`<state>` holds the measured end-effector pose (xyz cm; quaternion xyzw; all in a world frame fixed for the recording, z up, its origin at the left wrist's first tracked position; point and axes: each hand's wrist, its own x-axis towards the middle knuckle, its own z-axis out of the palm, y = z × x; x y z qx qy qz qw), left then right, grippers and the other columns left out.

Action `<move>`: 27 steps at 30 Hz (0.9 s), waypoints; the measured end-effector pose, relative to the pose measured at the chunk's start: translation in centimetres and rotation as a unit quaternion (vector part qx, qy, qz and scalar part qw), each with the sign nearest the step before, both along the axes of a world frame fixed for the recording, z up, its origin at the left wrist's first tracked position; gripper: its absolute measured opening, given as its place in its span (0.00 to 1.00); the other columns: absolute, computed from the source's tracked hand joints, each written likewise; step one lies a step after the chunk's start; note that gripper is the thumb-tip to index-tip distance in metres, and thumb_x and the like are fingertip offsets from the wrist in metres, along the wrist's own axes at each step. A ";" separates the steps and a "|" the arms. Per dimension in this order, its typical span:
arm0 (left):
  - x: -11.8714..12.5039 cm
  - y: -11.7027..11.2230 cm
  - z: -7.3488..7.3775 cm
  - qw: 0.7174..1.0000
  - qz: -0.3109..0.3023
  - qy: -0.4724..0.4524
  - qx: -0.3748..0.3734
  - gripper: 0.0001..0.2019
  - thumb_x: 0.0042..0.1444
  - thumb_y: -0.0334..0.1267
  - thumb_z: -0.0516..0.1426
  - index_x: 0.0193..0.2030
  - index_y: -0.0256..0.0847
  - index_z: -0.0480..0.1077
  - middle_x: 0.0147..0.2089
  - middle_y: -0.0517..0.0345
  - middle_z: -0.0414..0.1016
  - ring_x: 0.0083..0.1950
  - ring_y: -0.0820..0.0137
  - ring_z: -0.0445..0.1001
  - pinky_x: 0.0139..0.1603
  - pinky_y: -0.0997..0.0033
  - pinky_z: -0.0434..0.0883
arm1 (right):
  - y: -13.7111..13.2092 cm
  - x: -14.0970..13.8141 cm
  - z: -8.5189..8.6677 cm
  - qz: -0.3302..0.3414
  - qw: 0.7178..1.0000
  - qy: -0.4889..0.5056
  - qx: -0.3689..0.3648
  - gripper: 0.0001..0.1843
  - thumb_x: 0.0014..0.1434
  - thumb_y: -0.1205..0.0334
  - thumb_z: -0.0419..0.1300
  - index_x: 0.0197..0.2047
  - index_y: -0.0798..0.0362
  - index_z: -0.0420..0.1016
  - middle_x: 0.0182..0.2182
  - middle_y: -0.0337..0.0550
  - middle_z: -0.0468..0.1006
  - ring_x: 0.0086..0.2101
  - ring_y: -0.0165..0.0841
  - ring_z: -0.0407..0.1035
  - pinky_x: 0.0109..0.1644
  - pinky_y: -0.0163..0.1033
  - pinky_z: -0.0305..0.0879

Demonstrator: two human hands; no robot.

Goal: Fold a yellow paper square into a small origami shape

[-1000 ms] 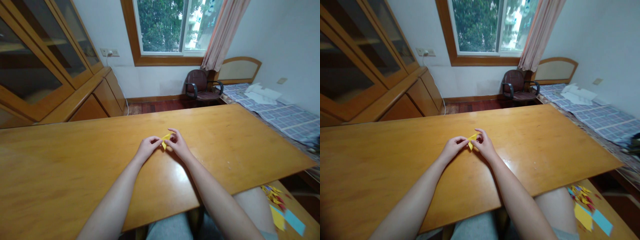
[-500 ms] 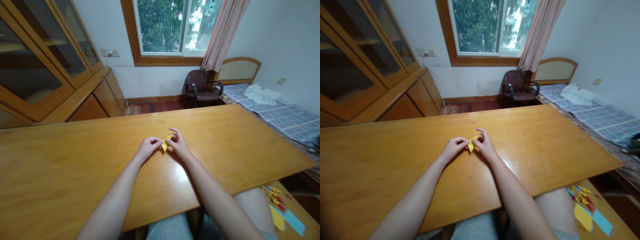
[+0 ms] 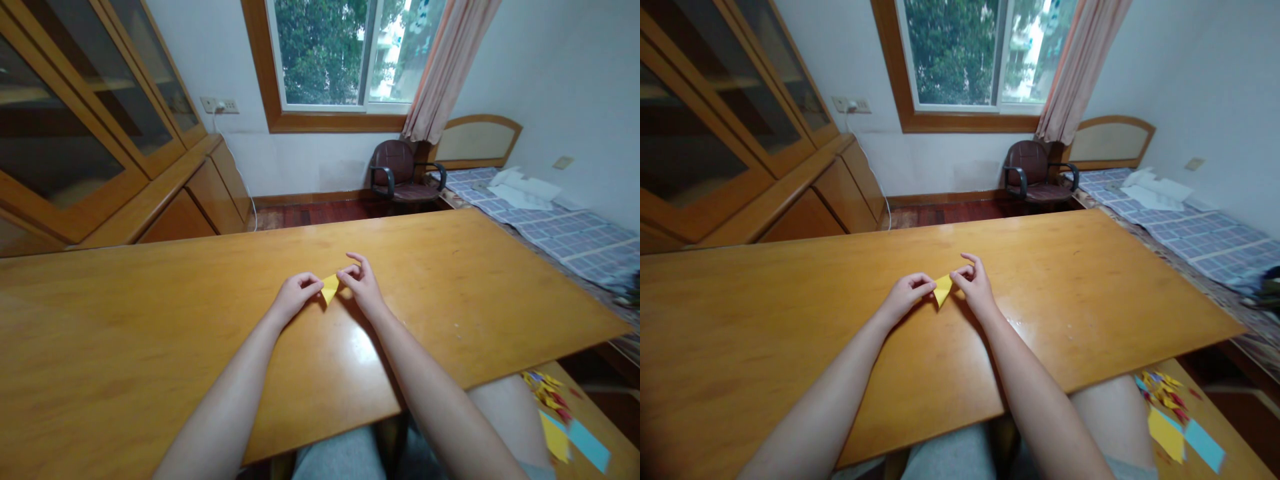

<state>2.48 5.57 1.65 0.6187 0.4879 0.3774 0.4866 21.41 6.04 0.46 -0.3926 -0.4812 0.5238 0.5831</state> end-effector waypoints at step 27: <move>0.3 -0.1 0.0 0.996 0.058 0.025 0.063 0.12 0.52 0.47 0.59 0.31 0.39 0.73 0.31 0.58 0.76 0.35 0.68 0.72 0.40 0.72 0.68 | -0.4 -0.1 0.4 -0.027 0.999 -0.025 0.031 0.22 0.56 0.57 0.61 0.53 0.49 0.63 0.26 0.33 0.70 0.30 0.30 0.67 0.40 0.37 0.63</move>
